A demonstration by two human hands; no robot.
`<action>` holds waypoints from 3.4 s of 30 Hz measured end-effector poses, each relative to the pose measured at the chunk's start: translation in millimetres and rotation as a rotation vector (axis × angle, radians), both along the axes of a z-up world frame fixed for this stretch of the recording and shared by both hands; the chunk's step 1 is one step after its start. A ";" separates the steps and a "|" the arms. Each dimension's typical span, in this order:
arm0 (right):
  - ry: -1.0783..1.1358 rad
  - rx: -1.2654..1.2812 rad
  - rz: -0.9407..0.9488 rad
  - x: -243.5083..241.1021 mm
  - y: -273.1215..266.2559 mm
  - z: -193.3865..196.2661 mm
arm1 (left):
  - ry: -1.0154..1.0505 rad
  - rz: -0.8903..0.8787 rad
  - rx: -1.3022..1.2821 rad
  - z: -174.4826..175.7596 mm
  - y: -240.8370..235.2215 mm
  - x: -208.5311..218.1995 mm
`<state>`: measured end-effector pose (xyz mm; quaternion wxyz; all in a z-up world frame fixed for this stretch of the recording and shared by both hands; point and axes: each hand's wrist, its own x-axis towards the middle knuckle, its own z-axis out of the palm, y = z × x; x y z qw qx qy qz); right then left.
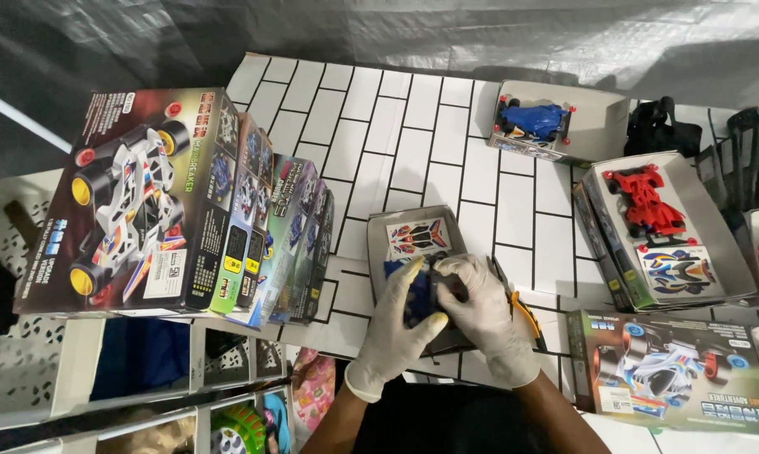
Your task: Assembling and disassembling small motorized toy cars, using tools to secure parts and organizing them into boxes.
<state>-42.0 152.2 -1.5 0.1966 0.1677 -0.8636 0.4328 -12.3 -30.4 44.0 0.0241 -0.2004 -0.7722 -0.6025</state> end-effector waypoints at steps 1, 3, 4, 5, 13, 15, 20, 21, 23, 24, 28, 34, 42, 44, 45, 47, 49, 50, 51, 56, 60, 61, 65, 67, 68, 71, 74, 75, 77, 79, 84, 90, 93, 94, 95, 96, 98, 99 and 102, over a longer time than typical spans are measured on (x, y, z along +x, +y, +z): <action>0.002 0.000 0.001 -0.5 -2.6 -1.7 | 0.002 0.001 0.000 -1.9 2.4 -1.9; -0.017 -0.009 0.017 1.2 -8.2 -6.2 | -0.155 -0.030 0.013 -6.4 6.7 -3.0; -0.016 -0.010 0.016 0.7 -8.9 -8.4 | -0.153 -0.030 0.011 -8.5 7.5 -3.2; -0.053 0.034 0.004 0.0 -9.4 -10.5 | -0.122 -0.008 -0.021 -10.7 8.7 -3.6; 0.078 0.122 0.128 5.2 -16.8 3.9 | 0.043 0.072 -0.103 -32.8 9.6 -6.3; 0.182 0.239 0.158 -0.7 -16.1 -1.9 | -0.084 0.077 -0.075 -31.4 8.0 -8.9; -0.124 0.133 0.157 -2.9 -20.9 -16.1 | -0.183 0.106 -0.146 -22.0 11.2 -8.6; -0.137 0.118 0.149 -4.4 -22.6 -21.2 | -0.205 0.113 -0.150 -17.7 11.9 -8.3; -0.084 0.099 0.147 6.4 -26.9 9.8 | -0.167 0.122 -0.141 -27.7 11.4 -9.4; -0.029 0.082 0.143 11.6 -28.5 25.2 | -0.128 0.131 -0.129 -32.9 11.6 -10.3; -0.129 0.072 0.008 3.7 -14.9 -4.5 | -0.364 0.177 -0.133 -1.0 0.7 -11.5; -0.389 0.386 -0.332 -0.2 -10.7 25.0 | -0.643 0.122 0.064 21.5 -3.2 -9.9; -0.039 0.187 -0.059 4.9 -4.4 1.2 | -0.591 0.147 0.019 23.5 2.6 -5.0; -0.016 0.155 -0.030 7.3 -10.5 6.0 | -0.560 0.149 0.005 13.9 1.7 -4.5; 0.006 0.124 -0.002 8.4 -13.5 8.3 | -0.528 0.149 -0.008 8.9 1.3 -4.1; -0.017 0.204 -0.027 5.2 -14.4 -10.7 | -0.526 0.141 -0.007 10.3 1.6 -1.8; -0.041 0.285 -0.057 5.9 -13.6 -15.9 | -0.525 0.127 -0.005 8.9 2.6 -0.6; 0.021 0.343 -0.057 7.0 -13.5 -11.4 | -0.519 0.130 0.020 6.8 2.7 -0.3; 0.082 0.401 -0.057 8.1 -13.5 -6.9 | -0.514 0.133 0.046 4.7 2.5 0.0; -0.253 0.504 -0.172 1.1 17.3 -32.5 | -0.510 0.213 0.203 12.2 -15.2 -4.7; -0.497 0.379 -0.278 2.4 22.6 23.6 | -0.522 0.275 0.220 5.9 -16.2 -11.4; -0.498 0.379 -0.282 1.7 26.2 20.1 | -0.523 0.271 0.220 -4.9 -12.1 -14.8; -0.582 0.293 -0.334 5.1 37.1 -5.9 | -0.236 0.251 -0.140 -9.6 1.0 -24.5; -0.503 0.287 -0.337 5.4 40.8 -15.7 | -0.135 0.257 -0.207 -2.5 2.7 -28.7; -0.485 0.290 -0.330 6.0 40.5 -17.5 | 0.004 0.321 -0.320 -4.8 0.2 -28.4; -0.428 0.341 -0.323 5.3 34.2 -14.9 | 0.215 0.446 -0.516 -20.1 -8.5 -29.1; -0.320 0.415 -0.301 2.5 30.9 -16.0 | 0.245 0.513 -0.670 -37.1 -14.3 -25.4; -0.256 0.439 -0.281 1.2 30.2 -17.7 | 0.202 0.512 -0.740 -42.2 -16.2 -23.7; -0.270 0.395 -0.299 6.5 20.0 -5.1 | 0.178 0.520 -0.686 -43.4 -13.8 -20.1; -0.286 0.351 -0.319 6.6 17.4 -6.7 | 0.154 0.525 -0.631 -57.8 -11.5 -19.0; -0.252 0.530 -0.360 -0.9 20.4 -27.4 | -0.037 0.629 -0.251 -83.2 -6.4 -16.0; -0.413 0.349 -0.341 -0.8 18.4 -21.8 | -0.057 0.630 -0.206 -80.2 -5.3 -17.5; -0.469 0.203 -0.334 0.3 30.6 -39.9 | -0.139 0.639 -0.147 -81.5 -7.0 -16.9; -0.465 0.204 -0.332 1.4 33.0 -43.2 | -0.137 0.641 -0.145 -78.1 -6.3 -17.6; -0.505 0.091 -0.326 2.4 35.6 -46.6 | -0.186 0.640 -0.139 -74.8 -5.5 -18.3; -0.547 -0.023 -0.318 4.6 38.1 -50.4 | -0.237 0.638 -0.135 -71.7 -5.0 -17.9; -0.581 0.025 -0.339 13.0 23.5 -29.8 | -0.147 0.634 -0.161 -69.7 -6.2 -23.9; -0.616 0.072 -0.362 17.2 16.4 -19.5 | -0.057 0.627 -0.187 -68.7 -6.6 -27.1; -0.633 0.132 -0.366 10.0 23.8 -37.6 | 0.108 0.613 -0.518 -11.5 -6.6 -55.2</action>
